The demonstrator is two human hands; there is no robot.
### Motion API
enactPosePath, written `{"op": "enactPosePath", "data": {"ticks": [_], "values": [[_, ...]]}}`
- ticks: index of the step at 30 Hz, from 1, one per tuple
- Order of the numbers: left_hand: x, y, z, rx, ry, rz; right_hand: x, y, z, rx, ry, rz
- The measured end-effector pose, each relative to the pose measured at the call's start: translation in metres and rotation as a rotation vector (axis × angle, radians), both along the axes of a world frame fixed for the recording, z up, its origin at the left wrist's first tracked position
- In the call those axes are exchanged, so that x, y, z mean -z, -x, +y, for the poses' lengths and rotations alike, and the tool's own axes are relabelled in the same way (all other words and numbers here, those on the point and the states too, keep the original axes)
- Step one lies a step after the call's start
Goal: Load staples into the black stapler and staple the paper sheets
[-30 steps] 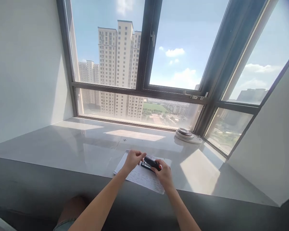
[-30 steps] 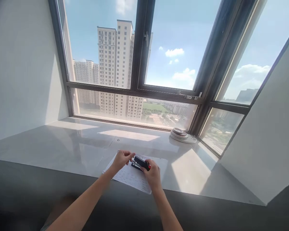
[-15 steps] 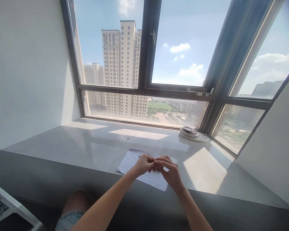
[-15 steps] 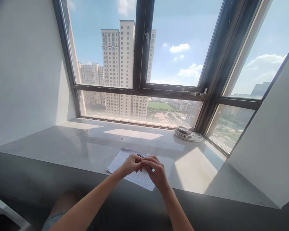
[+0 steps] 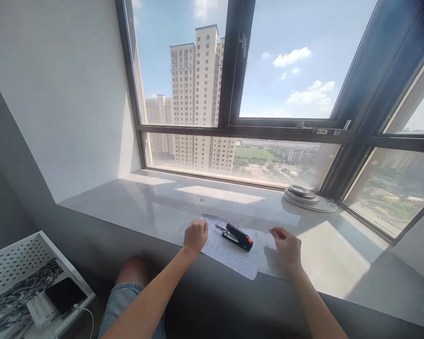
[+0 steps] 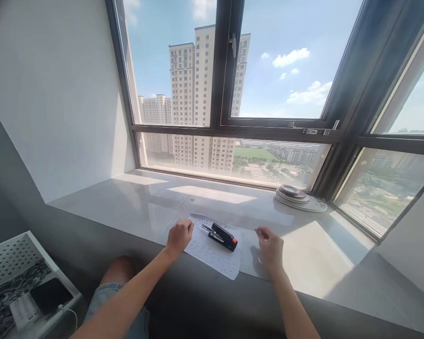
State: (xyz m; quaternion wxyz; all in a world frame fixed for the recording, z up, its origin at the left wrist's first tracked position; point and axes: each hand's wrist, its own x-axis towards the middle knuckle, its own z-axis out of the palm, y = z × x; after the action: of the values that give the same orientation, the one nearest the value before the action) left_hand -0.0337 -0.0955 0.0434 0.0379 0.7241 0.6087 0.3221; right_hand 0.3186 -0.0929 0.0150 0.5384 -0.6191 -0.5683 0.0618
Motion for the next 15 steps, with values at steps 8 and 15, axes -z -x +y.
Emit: {"op": "enactPosePath", "data": {"ticks": [8, 15], "values": [[0.025, 0.036, 0.017, -0.239, 0.151, 0.186, 0.013, -0.077, 0.059, 0.195, 0.285, -0.129], [0.027, 0.032, 0.015, -0.264, 0.162, 0.198, 0.028, -0.088, 0.096, 0.134, 0.333, -0.067]]}}
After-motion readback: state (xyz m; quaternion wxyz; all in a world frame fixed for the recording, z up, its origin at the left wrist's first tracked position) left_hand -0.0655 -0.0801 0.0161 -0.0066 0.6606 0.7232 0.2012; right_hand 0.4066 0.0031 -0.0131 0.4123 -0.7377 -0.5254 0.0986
